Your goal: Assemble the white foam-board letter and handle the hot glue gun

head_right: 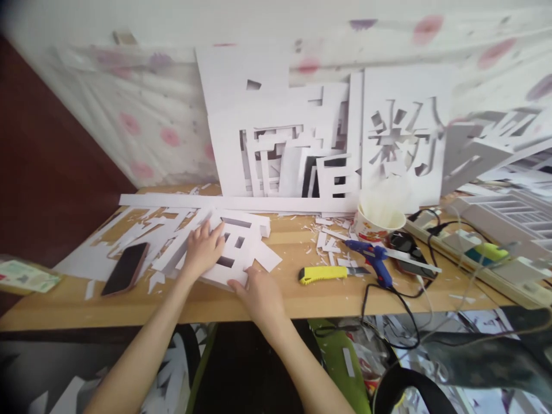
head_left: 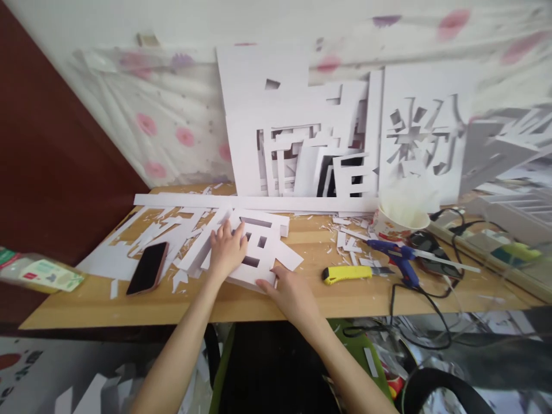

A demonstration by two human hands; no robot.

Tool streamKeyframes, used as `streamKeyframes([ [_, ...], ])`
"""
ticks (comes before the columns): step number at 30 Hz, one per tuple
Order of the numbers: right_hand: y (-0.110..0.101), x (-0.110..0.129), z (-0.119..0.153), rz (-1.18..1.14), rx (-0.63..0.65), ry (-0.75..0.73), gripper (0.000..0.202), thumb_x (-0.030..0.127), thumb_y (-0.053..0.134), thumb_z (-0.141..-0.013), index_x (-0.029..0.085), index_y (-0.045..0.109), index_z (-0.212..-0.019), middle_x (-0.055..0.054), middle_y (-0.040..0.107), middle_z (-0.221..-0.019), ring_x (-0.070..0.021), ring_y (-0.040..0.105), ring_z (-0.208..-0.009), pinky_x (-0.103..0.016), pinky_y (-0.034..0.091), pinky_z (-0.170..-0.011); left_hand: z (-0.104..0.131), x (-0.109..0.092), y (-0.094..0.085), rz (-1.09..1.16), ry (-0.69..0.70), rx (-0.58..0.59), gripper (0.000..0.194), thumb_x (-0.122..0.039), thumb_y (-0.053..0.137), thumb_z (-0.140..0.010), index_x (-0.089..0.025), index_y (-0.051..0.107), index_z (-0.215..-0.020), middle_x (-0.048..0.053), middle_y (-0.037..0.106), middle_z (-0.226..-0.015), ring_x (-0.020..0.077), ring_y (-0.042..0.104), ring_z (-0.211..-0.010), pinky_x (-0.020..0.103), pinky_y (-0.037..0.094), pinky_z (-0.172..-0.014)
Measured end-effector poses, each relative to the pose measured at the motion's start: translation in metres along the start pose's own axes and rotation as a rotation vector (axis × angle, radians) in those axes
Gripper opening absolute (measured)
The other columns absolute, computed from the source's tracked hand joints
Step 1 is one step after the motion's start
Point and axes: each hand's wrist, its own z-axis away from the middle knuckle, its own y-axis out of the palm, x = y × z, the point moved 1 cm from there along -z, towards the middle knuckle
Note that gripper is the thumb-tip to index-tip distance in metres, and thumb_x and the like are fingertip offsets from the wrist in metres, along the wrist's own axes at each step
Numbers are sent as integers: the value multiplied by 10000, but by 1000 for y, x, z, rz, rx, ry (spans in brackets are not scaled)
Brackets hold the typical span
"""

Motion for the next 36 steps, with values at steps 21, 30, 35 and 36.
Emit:
streamKeyframes([
  [21, 14, -30, 5, -154, -102, -295, 441, 198, 757, -837, 161, 646, -1262, -150, 733, -1181, -297, 679, -1107, -360, 515, -910, 54, 24, -57, 113, 685, 121, 287, -259, 671, -837, -215, 650, -1120, 79, 697, -1112, 271, 626, -1066, 447, 482, -979],
  [30, 7, -12, 26, -48, -244, -304, 242, 266, 728, -872, 130, 657, -1058, -169, 732, -1033, -294, 683, -994, -364, 521, -826, 47, -5, -77, -129, 843, 130, 397, -15, 496, -772, -179, 632, -1106, 89, 700, -1088, 255, 625, -1050, 422, 492, -999],
  [35, 11, -22, 27, -69, -309, -289, 239, 296, 715, -891, 155, 634, -1066, -158, 720, -1066, -288, 669, -1021, -373, 528, -828, 38, -10, -72, -222, 985, 27, 463, 11, 393, -811, -171, 633, -1162, 99, 708, -1138, 242, 614, -1134, 516, 296, -1208],
  [36, 13, -23, 27, -76, -319, -284, 237, 290, 714, -893, 150, 633, -1067, -159, 719, -1061, -288, 669, -1017, -375, 530, -825, 36, -11, -71, -258, 1002, 22, 471, 20, 391, -806, -173, 640, -1156, 96, 711, -1138, 244, 613, -1137, 529, 268, -1221],
])
